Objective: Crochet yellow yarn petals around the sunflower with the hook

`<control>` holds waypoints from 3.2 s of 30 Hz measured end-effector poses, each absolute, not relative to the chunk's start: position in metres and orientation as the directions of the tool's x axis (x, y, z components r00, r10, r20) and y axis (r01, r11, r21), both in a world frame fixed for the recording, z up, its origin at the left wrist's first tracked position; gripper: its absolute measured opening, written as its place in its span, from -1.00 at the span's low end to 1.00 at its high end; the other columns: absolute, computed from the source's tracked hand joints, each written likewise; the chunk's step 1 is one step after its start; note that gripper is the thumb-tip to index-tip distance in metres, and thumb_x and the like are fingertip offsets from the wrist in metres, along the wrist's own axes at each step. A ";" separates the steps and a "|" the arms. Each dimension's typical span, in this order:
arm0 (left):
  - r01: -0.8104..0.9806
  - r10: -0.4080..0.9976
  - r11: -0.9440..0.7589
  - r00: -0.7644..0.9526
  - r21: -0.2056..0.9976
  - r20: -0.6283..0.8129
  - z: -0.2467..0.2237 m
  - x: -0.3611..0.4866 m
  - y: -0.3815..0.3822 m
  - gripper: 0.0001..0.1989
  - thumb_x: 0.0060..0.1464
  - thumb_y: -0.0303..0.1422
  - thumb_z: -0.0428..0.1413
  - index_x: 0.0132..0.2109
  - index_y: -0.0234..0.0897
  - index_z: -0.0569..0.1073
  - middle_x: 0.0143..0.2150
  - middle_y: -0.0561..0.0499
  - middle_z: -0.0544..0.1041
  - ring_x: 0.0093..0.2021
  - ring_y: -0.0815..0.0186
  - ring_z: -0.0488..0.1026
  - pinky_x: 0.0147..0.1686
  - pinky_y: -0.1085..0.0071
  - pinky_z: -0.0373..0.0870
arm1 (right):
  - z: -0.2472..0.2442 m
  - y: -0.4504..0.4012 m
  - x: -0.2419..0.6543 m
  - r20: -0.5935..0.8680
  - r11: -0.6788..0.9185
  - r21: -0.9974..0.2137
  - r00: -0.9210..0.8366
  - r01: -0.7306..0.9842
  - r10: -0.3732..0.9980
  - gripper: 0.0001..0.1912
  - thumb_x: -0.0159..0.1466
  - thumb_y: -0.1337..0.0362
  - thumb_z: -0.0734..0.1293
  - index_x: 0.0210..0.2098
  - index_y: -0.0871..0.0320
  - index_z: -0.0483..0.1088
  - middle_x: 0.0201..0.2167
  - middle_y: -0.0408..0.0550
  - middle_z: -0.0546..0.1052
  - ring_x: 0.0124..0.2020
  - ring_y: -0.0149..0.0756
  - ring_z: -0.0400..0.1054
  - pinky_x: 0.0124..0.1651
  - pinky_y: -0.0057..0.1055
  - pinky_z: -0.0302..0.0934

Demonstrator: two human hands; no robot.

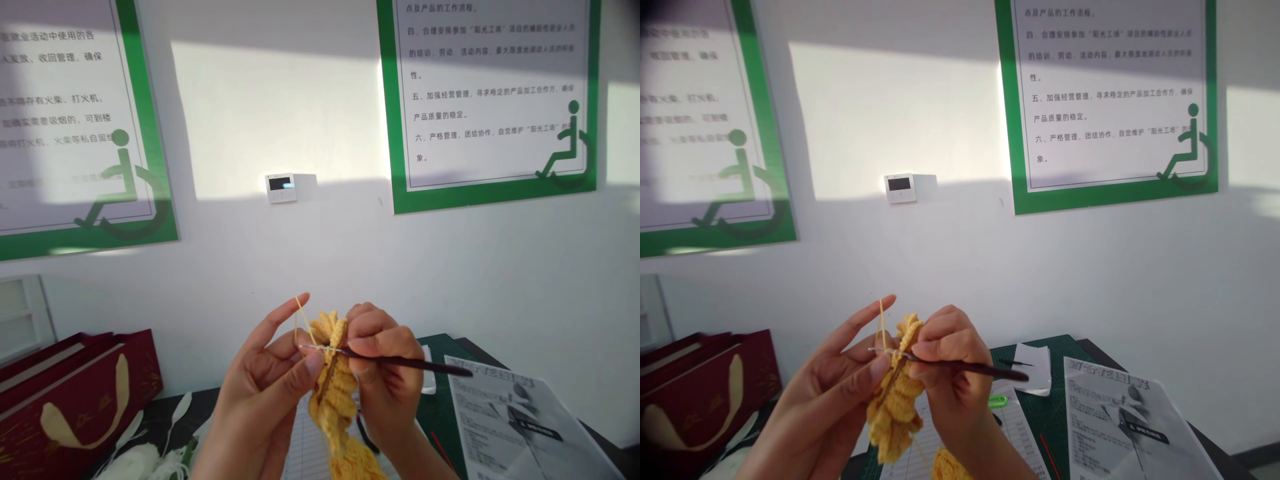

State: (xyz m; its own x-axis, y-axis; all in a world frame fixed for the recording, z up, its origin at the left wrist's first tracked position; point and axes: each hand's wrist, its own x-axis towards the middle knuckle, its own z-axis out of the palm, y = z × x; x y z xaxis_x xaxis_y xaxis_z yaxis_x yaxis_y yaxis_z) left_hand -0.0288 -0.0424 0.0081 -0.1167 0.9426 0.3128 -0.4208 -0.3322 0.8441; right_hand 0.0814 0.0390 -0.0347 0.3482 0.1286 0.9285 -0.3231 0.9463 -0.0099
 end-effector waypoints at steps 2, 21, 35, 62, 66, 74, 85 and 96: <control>-0.434 0.944 -0.324 -0.091 0.841 0.316 0.008 -0.030 -0.045 -0.27 0.03 -0.53 0.39 0.33 -0.09 0.44 -0.39 0.04 0.57 -0.33 0.29 0.53 -0.25 0.43 0.51 | -0.033 0.035 0.082 0.902 0.866 -0.100 0.322 -0.491 0.286 -0.96 0.43 0.24 0.35 -0.20 0.00 0.41 -0.45 -0.16 0.47 -0.38 -0.26 0.37 -0.28 -0.25 0.30; -0.280 0.900 -0.437 -0.145 0.855 0.412 0.007 -0.032 -0.045 -0.76 -0.07 -0.46 0.46 -0.19 -0.18 0.75 -0.32 -0.06 0.68 -0.26 0.22 0.62 -0.21 0.42 0.58 | -0.022 0.025 0.087 0.731 0.348 -0.455 -0.121 -0.819 0.672 -0.71 0.38 0.10 0.40 -0.37 0.08 0.30 -0.49 -0.22 0.44 -0.49 -0.40 0.28 -0.38 -0.41 0.20; -0.194 0.860 -0.511 -0.131 0.837 0.494 0.002 -0.035 -0.045 -0.21 0.04 -0.43 0.41 0.38 0.00 0.36 -0.37 0.02 0.60 -0.34 0.24 0.54 -0.30 0.38 0.56 | -0.025 0.033 0.100 0.939 0.800 -0.290 0.006 -0.525 0.344 -0.95 0.38 0.30 0.41 -0.19 0.00 0.52 -0.24 -0.06 0.66 -0.16 -0.20 0.43 -0.05 -0.17 0.32; -0.436 0.921 -0.388 -0.210 0.812 0.327 0.009 -0.010 -0.053 -0.40 -0.02 -0.46 0.43 0.20 -0.11 0.58 -0.42 0.09 0.52 -0.41 0.36 0.48 -0.26 0.46 0.50 | -0.027 0.027 0.079 0.836 0.580 -0.229 0.148 -0.781 0.528 -0.91 0.35 0.15 0.45 -0.27 -0.07 0.47 -0.40 -0.17 0.56 -0.36 -0.24 0.41 -0.28 -0.23 0.33; -0.336 0.911 -0.401 -0.239 0.852 0.335 0.012 -0.008 -0.058 -0.37 -0.03 -0.46 0.42 0.22 -0.13 0.55 -0.40 0.04 0.55 -0.36 0.27 0.52 -0.25 0.40 0.52 | -0.025 0.029 0.085 0.845 0.532 -0.255 0.081 -0.807 0.528 -0.90 0.37 0.17 0.43 -0.27 -0.03 0.45 -0.41 -0.18 0.56 -0.39 -0.29 0.38 -0.23 -0.24 0.31; -0.263 0.899 -0.412 -0.273 0.872 0.343 0.012 -0.013 -0.059 -0.38 -0.06 -0.49 0.42 0.19 -0.16 0.56 -0.41 0.02 0.59 -0.36 0.26 0.53 -0.29 0.43 0.51 | -0.027 0.033 0.094 0.885 0.554 -0.261 0.033 -0.791 0.465 -0.92 0.44 0.15 0.35 -0.19 -0.03 0.39 -0.34 -0.13 0.64 -0.33 -0.26 0.43 -0.24 -0.27 0.27; -0.227 0.864 -0.495 -0.236 0.839 0.445 0.007 -0.021 -0.054 -0.46 -0.05 -0.51 0.43 0.12 -0.21 0.60 -0.44 0.02 0.62 -0.41 0.29 0.55 -0.36 0.46 0.54 | -0.023 0.030 0.110 0.967 0.824 -0.150 0.091 -0.546 0.236 -0.95 0.48 0.27 0.28 -0.12 0.00 0.38 -0.35 -0.10 0.64 -0.31 -0.23 0.47 -0.26 -0.24 0.37; -0.065 0.743 -0.615 -0.381 0.786 0.550 0.002 -0.015 -0.051 -0.54 -0.09 -0.45 0.45 0.02 -0.11 0.66 -0.44 0.08 0.64 -0.40 0.33 0.57 -0.36 0.56 0.56 | -0.017 0.020 0.126 0.993 0.993 0.110 -0.043 -0.035 -0.111 -0.84 0.42 0.46 0.24 -0.17 0.06 0.36 -0.26 -0.09 0.63 -0.31 -0.30 0.48 -0.19 -0.21 0.35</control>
State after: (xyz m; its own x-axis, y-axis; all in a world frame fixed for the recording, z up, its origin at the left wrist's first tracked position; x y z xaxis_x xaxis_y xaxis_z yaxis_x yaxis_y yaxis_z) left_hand -0.0151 -0.0507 0.0015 -0.3806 0.7433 0.5501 -0.0649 -0.6149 0.7859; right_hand 0.1261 0.0197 -0.0172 -0.0427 -0.1112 0.9929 -0.0349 0.9933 0.1098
